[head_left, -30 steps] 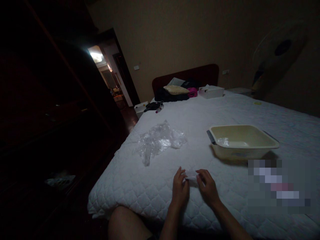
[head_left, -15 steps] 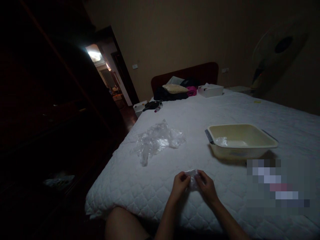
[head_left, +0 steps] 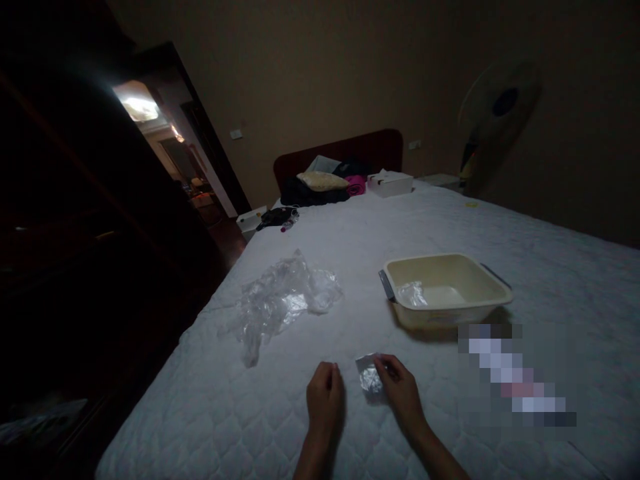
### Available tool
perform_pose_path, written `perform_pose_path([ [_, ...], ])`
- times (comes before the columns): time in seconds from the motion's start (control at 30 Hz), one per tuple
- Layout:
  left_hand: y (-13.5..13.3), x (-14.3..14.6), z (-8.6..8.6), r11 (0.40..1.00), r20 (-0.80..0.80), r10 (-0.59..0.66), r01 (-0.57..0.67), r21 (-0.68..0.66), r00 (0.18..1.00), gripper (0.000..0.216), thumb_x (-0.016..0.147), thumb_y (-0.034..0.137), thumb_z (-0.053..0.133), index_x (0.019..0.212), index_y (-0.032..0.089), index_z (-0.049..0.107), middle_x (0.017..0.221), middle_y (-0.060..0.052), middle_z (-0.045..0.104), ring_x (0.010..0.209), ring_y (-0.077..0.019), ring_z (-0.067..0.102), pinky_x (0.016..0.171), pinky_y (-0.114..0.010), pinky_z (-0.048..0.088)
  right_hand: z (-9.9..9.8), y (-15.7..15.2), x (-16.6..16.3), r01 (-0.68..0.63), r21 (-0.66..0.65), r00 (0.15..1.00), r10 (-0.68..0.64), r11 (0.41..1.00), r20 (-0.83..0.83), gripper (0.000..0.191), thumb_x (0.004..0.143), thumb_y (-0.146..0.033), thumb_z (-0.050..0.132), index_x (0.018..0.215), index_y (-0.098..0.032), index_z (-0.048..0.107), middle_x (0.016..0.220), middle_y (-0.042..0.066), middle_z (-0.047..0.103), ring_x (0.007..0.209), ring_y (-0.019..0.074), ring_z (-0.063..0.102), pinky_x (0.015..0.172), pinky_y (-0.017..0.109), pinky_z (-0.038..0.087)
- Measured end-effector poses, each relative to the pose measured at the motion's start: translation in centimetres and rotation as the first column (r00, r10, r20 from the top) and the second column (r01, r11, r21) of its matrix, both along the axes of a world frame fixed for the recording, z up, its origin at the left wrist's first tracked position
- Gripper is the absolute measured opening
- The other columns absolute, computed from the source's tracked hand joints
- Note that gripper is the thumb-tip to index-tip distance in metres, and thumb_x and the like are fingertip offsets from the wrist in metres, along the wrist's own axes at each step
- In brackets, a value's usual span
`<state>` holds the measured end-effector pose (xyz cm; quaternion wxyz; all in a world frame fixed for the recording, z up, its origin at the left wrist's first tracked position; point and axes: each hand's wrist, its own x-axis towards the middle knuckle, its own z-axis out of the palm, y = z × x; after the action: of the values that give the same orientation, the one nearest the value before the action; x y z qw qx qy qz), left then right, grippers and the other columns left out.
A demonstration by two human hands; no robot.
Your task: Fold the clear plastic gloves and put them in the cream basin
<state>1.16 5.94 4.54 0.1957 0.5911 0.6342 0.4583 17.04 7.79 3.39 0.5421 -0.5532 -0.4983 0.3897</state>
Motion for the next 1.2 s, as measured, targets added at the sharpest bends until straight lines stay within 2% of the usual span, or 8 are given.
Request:
perform_pose_path([
  [0.1, 0.7, 0.2, -0.8, 0.996, -0.341, 0.020, 0.010, 0.085, 0.940, 0.027, 0.089, 0.025, 0.039, 0.066, 0.019, 0.052, 0.068, 0.000, 0.052, 0.063, -0.0126, 0.052, 0.060, -0.022, 0.040, 2.7, 1.8, 2.2, 0.061, 0.064, 0.998, -0.063, 0.996, 0.028, 0.034, 0.074, -0.051, 0.056, 0.078, -0.019, 0.065, 0.076, 0.007, 0.069, 0.070, 0.0213, 0.064, 0.063, 0.031, 0.052],
  [0.2, 1.0, 0.9, -1.7, 0.990, -0.543, 0.045, 0.036, 0.137, 0.839, 0.021, 0.087, 0.019, 0.041, 0.072, 0.019, 0.055, 0.078, -0.003, 0.055, 0.072, -0.0150, 0.056, 0.066, -0.024, 0.043, 6.6, 3.9, 5.2, 0.137, 0.194, 0.987, -0.151, 0.971, 0.059, 0.034, 0.071, -0.051, 0.059, 0.077, -0.019, 0.065, 0.074, 0.006, 0.069, 0.069, 0.0210, 0.064, 0.065, 0.032, 0.052],
  [0.4, 1.0, 1.2, -2.3, 0.986, -0.625, 0.105, -0.001, 0.165, 0.774, 0.018, 0.087, 0.017, 0.041, 0.075, 0.020, 0.055, 0.082, -0.004, 0.056, 0.073, -0.0159, 0.057, 0.065, -0.025, 0.046, 14.1, 8.9, 11.8, 0.313, 0.359, 0.924, -0.370, 0.879, 0.100, 0.029, 0.074, -0.046, 0.058, 0.079, -0.018, 0.061, 0.072, 0.003, 0.065, 0.065, 0.0170, 0.061, 0.062, 0.029, 0.049],
  [0.47, 1.2, 1.1, -2.3, 0.988, -0.618, 0.098, -0.003, 0.153, 0.780, 0.018, 0.087, 0.018, 0.041, 0.075, 0.020, 0.054, 0.080, -0.004, 0.056, 0.071, -0.0156, 0.057, 0.064, -0.025, 0.046, 15.2, 11.1, 13.1, 0.268, 0.336, 0.924, -0.340, 0.903, 0.175, 0.029, 0.074, -0.045, 0.057, 0.079, -0.017, 0.060, 0.067, 0.002, 0.062, 0.062, 0.0159, 0.059, 0.057, 0.027, 0.048],
  [0.6, 1.4, 1.0, -2.2, 0.989, -0.593, 0.088, 0.000, 0.147, 0.800, 0.019, 0.088, 0.018, 0.040, 0.076, 0.021, 0.054, 0.079, -0.003, 0.056, 0.070, -0.0151, 0.057, 0.063, -0.024, 0.047, 14.4, 14.9, 14.2, 0.079, 0.104, 0.914, -0.114, 0.991, 0.389, 0.018, 0.074, -0.034, 0.056, 0.081, -0.017, 0.055, 0.059, -0.001, 0.060, 0.053, 0.0130, 0.058, 0.046, 0.021, 0.042],
  [0.77, 1.3, 1.0, -2.2, 0.990, -0.577, 0.095, -0.018, 0.138, 0.811, 0.018, 0.087, 0.019, 0.041, 0.075, 0.021, 0.055, 0.079, -0.003, 0.056, 0.069, -0.0148, 0.058, 0.063, -0.024, 0.047, 11.2, 17.0, 13.7, 0.018, -0.072, 0.867, 0.021, 0.997, 0.497, 0.011, 0.071, -0.022, 0.058, 0.076, -0.020, 0.048, 0.046, -0.006, 0.055, 0.038, 0.0113, 0.053, 0.037, 0.019, 0.035],
  [1.03, 1.2, 0.9, -2.6, 0.996, -0.597, 0.075, -0.026, 0.090, 0.798, 0.018, 0.088, 0.018, 0.039, 0.077, 0.020, 0.053, 0.080, -0.004, 0.055, 0.071, -0.0161, 0.057, 0.063, -0.026, 0.046, 9.9, 16.7, 13.6, -0.068, -0.119, 0.652, 0.134, 0.991, 0.746, 0.027, 0.068, -0.033, 0.066, 0.054, -0.021, 0.047, 0.048, -0.001, 0.053, 0.046, 0.0150, 0.052, 0.043, 0.023, 0.030],
  [1.2, 1.1, 1.0, -2.4, 0.996, -0.581, 0.071, -0.026, 0.086, 0.811, 0.017, 0.087, 0.016, 0.041, 0.076, 0.020, 0.053, 0.079, -0.004, 0.055, 0.071, -0.0162, 0.056, 0.064, -0.026, 0.046, 10.6, 16.7, 13.4, -0.122, -0.073, 0.513, 0.126, 0.990, 0.849, 0.014, 0.067, -0.028, 0.067, 0.071, -0.019, 0.057, 0.080, 0.009, 0.062, 0.071, 0.0208, 0.058, 0.055, 0.026, 0.034],
])
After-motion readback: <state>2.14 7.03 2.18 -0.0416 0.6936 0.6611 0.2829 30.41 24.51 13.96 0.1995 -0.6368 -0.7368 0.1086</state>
